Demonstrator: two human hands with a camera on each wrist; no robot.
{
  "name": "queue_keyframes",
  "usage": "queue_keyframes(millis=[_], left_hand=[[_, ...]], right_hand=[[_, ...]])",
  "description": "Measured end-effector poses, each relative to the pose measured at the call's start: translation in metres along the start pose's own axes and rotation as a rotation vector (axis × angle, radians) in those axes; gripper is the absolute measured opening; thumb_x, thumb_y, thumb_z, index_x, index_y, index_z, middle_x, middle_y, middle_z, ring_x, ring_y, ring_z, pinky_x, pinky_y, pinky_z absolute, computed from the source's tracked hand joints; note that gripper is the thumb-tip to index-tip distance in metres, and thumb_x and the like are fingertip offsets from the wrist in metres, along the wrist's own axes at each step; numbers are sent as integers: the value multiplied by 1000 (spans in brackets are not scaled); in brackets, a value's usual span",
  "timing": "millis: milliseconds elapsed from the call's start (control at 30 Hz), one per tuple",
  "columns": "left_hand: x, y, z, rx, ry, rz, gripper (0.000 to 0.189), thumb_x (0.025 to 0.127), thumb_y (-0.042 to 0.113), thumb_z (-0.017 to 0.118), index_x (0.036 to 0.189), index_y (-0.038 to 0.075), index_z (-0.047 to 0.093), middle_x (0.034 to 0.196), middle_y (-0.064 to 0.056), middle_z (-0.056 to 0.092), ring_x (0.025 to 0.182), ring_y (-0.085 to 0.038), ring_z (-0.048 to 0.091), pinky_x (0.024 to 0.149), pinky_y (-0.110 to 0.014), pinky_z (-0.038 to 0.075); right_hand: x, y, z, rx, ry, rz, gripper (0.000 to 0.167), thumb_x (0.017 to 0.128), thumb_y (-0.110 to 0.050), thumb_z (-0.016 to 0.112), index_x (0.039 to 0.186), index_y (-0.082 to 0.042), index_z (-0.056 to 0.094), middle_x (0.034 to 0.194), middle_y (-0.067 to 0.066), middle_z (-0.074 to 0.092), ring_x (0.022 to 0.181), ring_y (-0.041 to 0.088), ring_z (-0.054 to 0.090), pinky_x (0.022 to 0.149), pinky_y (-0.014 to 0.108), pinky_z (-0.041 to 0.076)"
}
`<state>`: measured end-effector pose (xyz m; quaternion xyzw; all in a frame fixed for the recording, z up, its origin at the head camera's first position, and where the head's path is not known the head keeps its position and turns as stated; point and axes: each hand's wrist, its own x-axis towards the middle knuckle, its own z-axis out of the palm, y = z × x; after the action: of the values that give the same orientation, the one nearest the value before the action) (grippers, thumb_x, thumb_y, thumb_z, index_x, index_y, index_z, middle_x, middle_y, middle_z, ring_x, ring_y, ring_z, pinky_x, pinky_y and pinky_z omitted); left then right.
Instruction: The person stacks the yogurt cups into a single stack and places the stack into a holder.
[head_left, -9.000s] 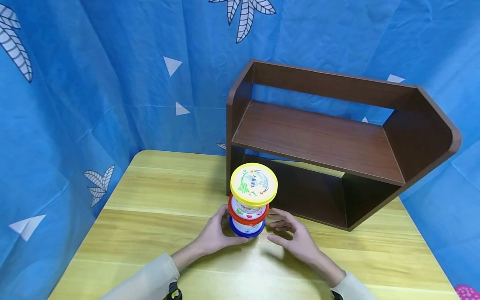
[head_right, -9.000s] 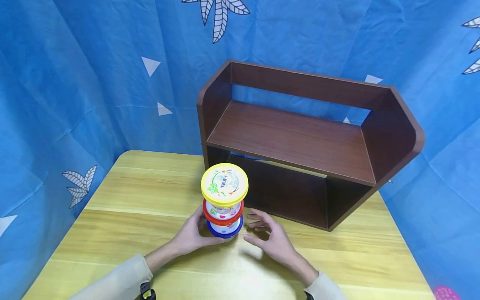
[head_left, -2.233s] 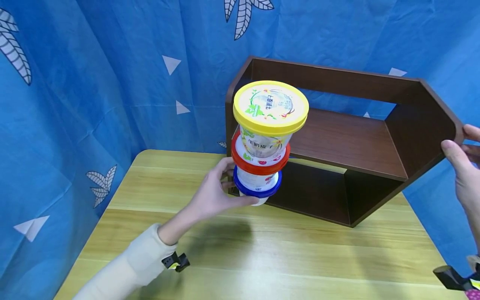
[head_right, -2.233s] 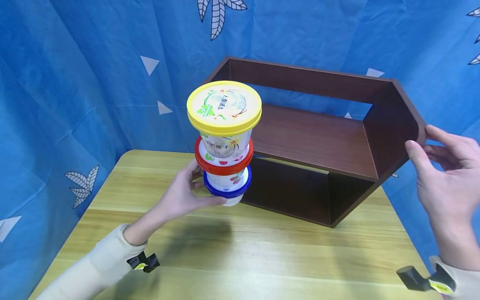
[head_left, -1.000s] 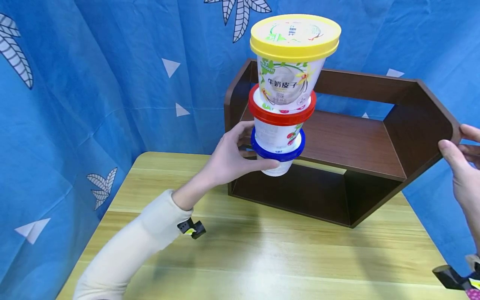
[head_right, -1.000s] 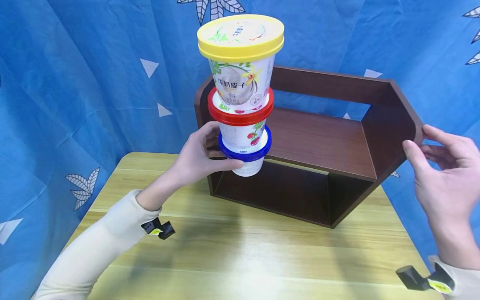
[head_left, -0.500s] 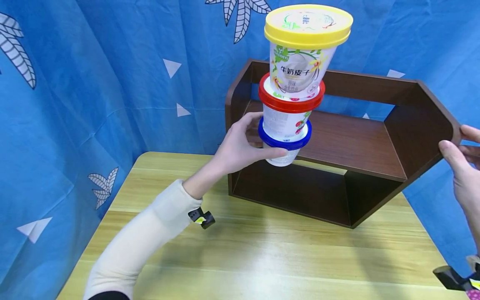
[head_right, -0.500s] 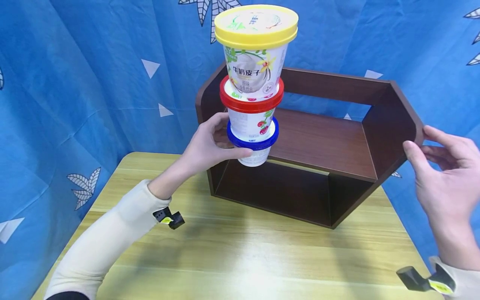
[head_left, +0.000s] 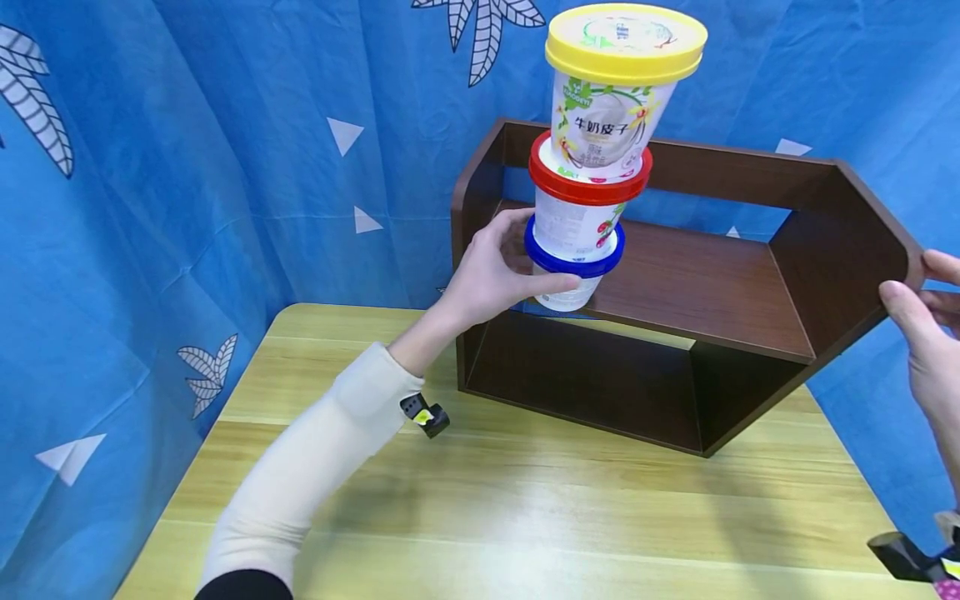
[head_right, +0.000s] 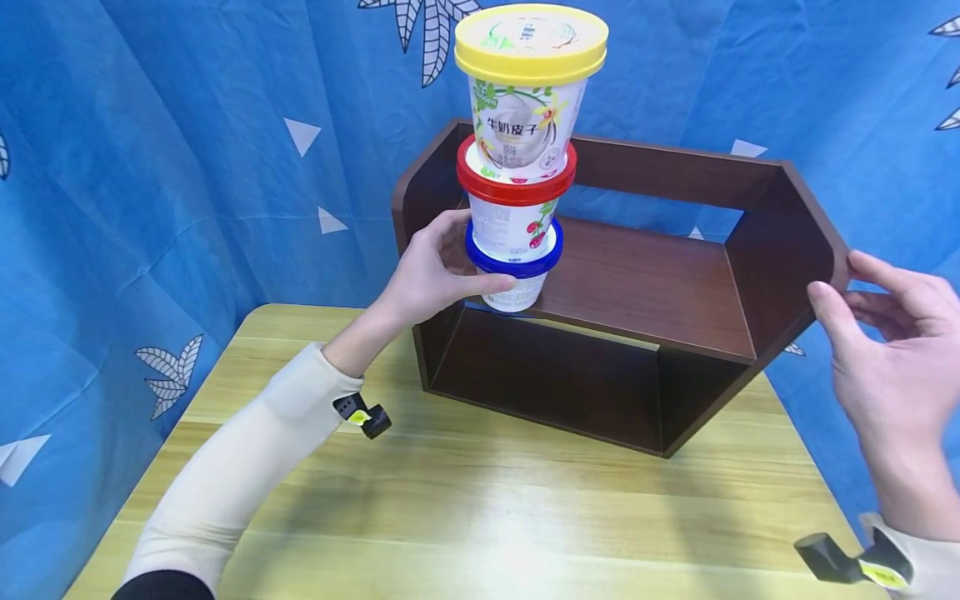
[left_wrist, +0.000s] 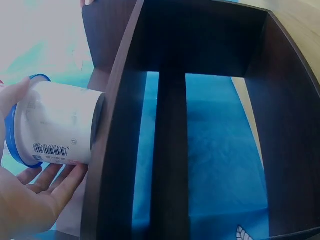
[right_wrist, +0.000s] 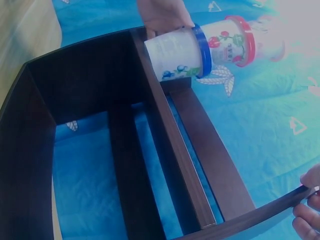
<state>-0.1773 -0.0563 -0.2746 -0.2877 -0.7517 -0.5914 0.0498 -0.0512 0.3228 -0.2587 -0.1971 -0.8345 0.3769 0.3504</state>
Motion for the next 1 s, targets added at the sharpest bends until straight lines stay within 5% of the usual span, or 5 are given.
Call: queue_keyframes(millis=[600, 1000], left_hand=[[17, -11, 2, -21, 10, -88, 82, 88, 28, 86, 155, 11, 42, 146, -9, 61, 120, -22, 68, 101, -35, 61], [26, -16, 7, -16, 34, -60, 81, 88, 31, 85, 154, 10, 42, 145, -9, 61, 119, -20, 68, 101, -33, 61]], right_hand=[[-3, -1, 0, -4, 5, -3, 46, 108, -25, 57, 154, -27, 53, 111, -39, 43, 98, -13, 40, 85, 3, 33], [-4, -1, 1, -4, 12, -38, 46, 108, -25, 57, 154, -26, 53, 112, -39, 43, 97, -12, 40, 86, 2, 34]])
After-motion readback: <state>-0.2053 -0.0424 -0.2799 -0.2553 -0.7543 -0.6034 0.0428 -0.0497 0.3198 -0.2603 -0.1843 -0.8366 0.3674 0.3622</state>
